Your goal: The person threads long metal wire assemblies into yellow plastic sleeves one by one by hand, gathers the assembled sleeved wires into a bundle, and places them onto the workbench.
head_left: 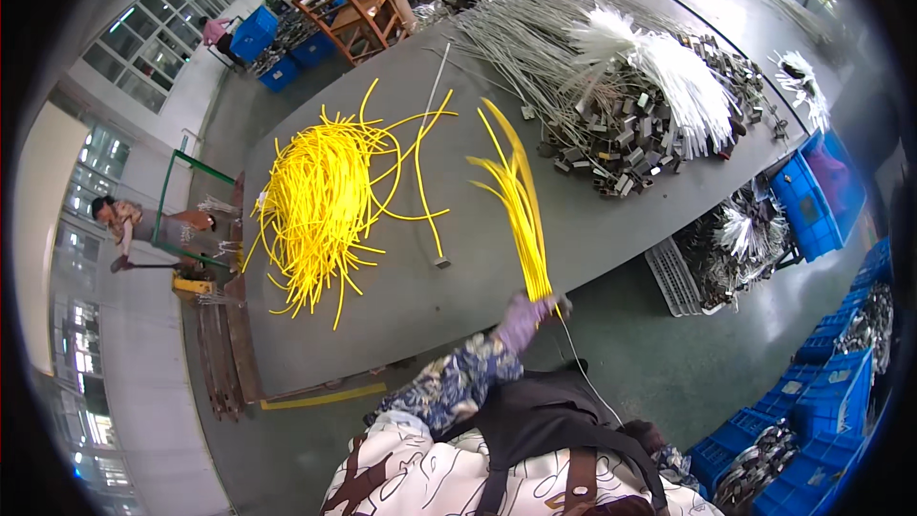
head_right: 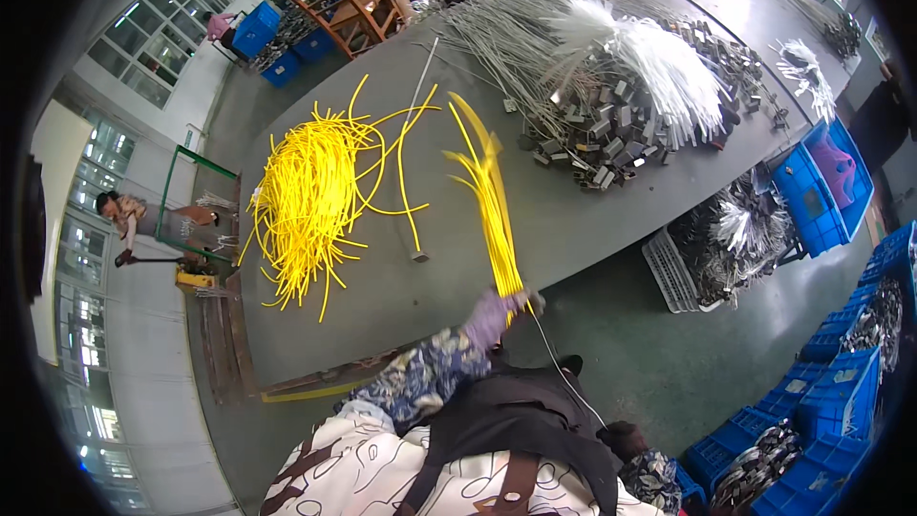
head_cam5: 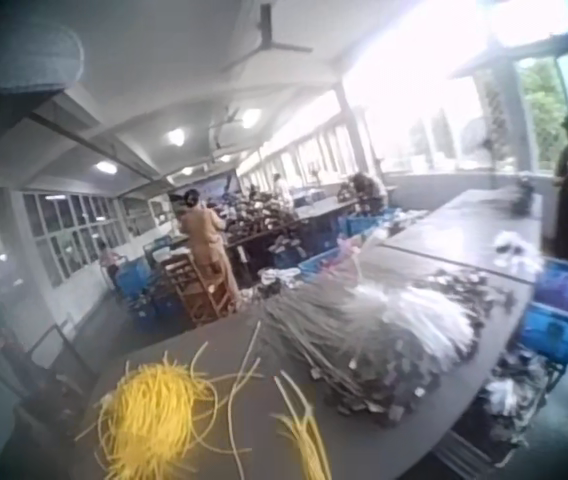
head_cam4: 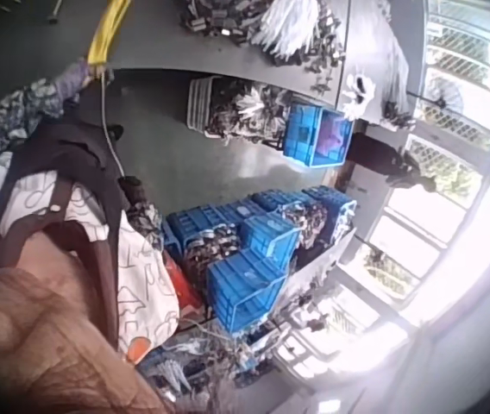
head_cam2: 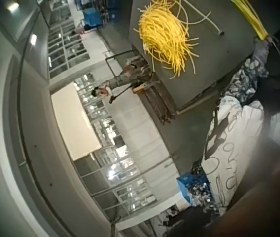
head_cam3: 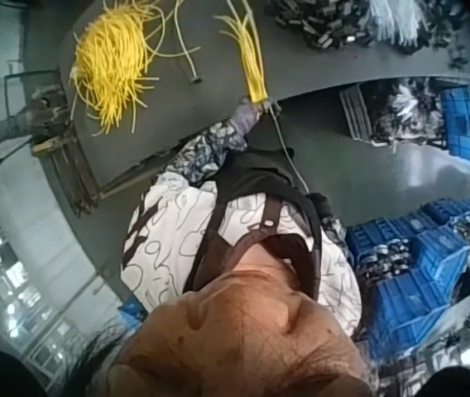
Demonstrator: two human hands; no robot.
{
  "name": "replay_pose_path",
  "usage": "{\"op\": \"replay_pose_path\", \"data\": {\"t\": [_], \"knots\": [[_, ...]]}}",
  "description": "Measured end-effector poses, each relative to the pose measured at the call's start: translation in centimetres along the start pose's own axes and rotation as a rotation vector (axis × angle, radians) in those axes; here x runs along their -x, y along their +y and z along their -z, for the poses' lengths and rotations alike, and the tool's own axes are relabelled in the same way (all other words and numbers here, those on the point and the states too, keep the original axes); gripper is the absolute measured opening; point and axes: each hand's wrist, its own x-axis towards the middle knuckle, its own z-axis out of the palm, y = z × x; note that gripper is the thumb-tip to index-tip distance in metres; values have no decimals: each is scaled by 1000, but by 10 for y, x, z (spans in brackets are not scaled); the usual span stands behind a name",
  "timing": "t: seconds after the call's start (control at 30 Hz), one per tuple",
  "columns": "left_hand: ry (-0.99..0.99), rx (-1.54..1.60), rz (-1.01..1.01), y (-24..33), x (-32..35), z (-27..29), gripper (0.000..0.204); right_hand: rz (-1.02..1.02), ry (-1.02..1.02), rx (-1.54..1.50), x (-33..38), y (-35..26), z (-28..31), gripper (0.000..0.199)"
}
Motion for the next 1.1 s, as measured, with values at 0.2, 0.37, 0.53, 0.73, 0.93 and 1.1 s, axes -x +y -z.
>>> {"op": "replay_pose_path", "data": {"t": [0.2,0.37,0.53,0.73,0.93,1.1], "knots": [[356,-38,-436,118,-37,25,17,276,133,290,-38,61,-1,23],[404,-283,-425,120,-41,37,12,249,1,-426,-63,-225,54,34],[489,-52,-135,70,-57,69,10,515,-78,-341,-102,-382,49,66],[373,-160,149,107,-60,165,16,626,782,493,-145,-405,116,72],[540,-255,-23,108,-43,155,17,253,559,948,-233,-466,170,42],[401,209,-52,104,-44,126,24,503,696,888,-210,-439,178,12]]}}
